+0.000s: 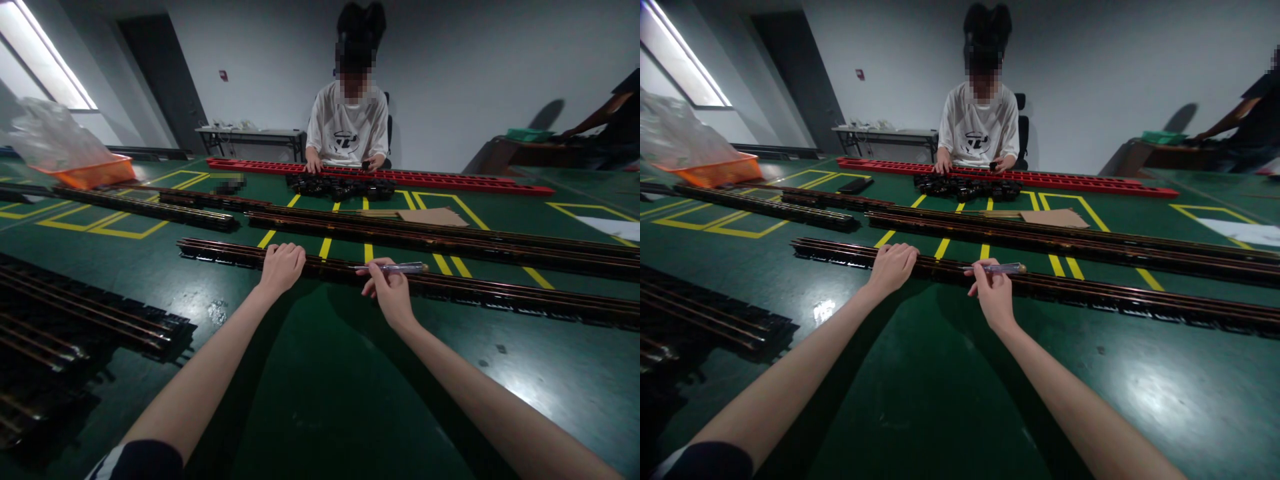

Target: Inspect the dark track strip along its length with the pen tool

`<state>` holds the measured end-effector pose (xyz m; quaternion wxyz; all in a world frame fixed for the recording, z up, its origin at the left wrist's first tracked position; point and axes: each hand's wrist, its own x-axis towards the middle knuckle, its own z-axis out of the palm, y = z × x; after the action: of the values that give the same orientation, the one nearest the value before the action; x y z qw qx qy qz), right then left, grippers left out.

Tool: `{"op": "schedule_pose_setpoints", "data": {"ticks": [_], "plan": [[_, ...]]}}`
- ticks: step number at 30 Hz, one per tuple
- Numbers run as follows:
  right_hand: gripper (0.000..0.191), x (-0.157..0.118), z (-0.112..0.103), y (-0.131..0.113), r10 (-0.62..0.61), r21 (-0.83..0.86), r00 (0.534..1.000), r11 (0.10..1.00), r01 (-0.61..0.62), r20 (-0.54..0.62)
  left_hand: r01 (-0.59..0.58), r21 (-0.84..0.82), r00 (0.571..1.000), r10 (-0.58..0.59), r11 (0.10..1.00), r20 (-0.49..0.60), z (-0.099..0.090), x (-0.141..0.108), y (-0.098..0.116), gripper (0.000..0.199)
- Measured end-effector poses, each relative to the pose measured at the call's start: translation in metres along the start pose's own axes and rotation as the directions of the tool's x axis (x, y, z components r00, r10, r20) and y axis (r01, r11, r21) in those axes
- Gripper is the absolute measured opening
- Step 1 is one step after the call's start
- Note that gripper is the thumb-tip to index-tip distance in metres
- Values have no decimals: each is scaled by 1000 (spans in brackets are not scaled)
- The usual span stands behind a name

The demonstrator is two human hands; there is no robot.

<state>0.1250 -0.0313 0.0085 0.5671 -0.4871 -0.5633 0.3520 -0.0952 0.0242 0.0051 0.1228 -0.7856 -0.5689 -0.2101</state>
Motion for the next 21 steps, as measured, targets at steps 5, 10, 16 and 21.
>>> {"op": "schedule_pose_setpoints", "data": {"ticks": [5, 10, 16, 21], "plan": [[23, 0, 0, 1, 6, -5, 1000, 1000, -6, -19, 26, 0, 999, -26, 1000, -35, 2, 0, -1, 37], [21, 0, 0, 0, 8, 10, 998, 1000, -7, -57, 73, -28, 995, -75, 997, -61, 3, 0, -3, 36], [20, -2, 0, -1, 6, 35, 997, 999, -3, -82, 116, -43, 991, -118, 992, -60, 3, 0, -4, 36], [20, -2, 0, -2, 2, 47, 995, 999, 3, -98, 114, -54, 992, -117, 992, -46, 2, 0, -4, 36]]}}
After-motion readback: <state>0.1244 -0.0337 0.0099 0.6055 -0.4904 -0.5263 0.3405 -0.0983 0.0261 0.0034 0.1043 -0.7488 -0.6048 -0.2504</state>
